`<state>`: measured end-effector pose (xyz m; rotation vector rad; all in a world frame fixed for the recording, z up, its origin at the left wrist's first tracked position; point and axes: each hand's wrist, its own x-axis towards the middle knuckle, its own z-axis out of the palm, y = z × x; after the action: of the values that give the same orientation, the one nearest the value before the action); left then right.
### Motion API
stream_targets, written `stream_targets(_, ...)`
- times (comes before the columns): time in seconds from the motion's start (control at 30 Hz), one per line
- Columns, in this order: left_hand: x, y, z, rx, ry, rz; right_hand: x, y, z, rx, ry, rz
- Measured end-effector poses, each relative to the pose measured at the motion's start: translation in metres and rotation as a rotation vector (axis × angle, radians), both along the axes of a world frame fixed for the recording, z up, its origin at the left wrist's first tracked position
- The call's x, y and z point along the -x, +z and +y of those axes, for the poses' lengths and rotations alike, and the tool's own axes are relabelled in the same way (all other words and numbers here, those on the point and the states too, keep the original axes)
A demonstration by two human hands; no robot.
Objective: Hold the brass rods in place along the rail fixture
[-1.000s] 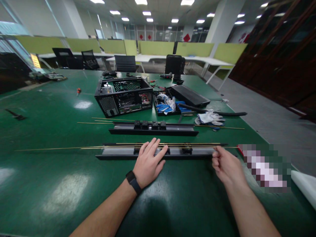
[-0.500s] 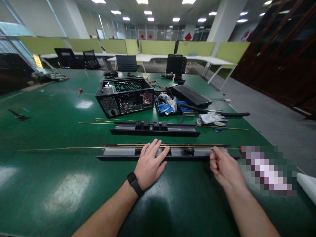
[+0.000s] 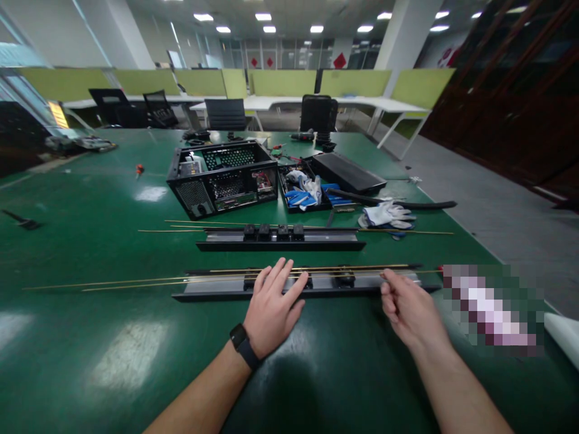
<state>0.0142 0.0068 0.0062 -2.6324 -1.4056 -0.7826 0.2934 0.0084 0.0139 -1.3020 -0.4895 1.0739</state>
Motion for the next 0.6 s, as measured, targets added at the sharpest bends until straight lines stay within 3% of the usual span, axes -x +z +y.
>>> stream_targets(0.13,-0.001,0.000,0.001,-0.003,0.011,-0.001,0.006,-0.001,-0.002,0.043,0.127,-0.014)
stream_targets(0.3,-0.001,-0.001,0.001,0.000,0.007,0.005,-0.004,0.001,0.000,0.029,-0.074,-0.001)
stream_targets(0.37,-0.001,0.000,0.002,0.005,0.010,0.007,-0.004,0.003,0.001,0.012,-0.083,0.012)
stream_targets(0.53,0.000,0.001,0.003,-0.003,-0.002,0.005,0.009,0.002,-0.001,0.044,0.110,-0.001)
stream_targets(0.6,0.000,0.001,0.003,-0.010,-0.005,0.002,0.010,0.000,-0.003,0.058,0.122,-0.011)
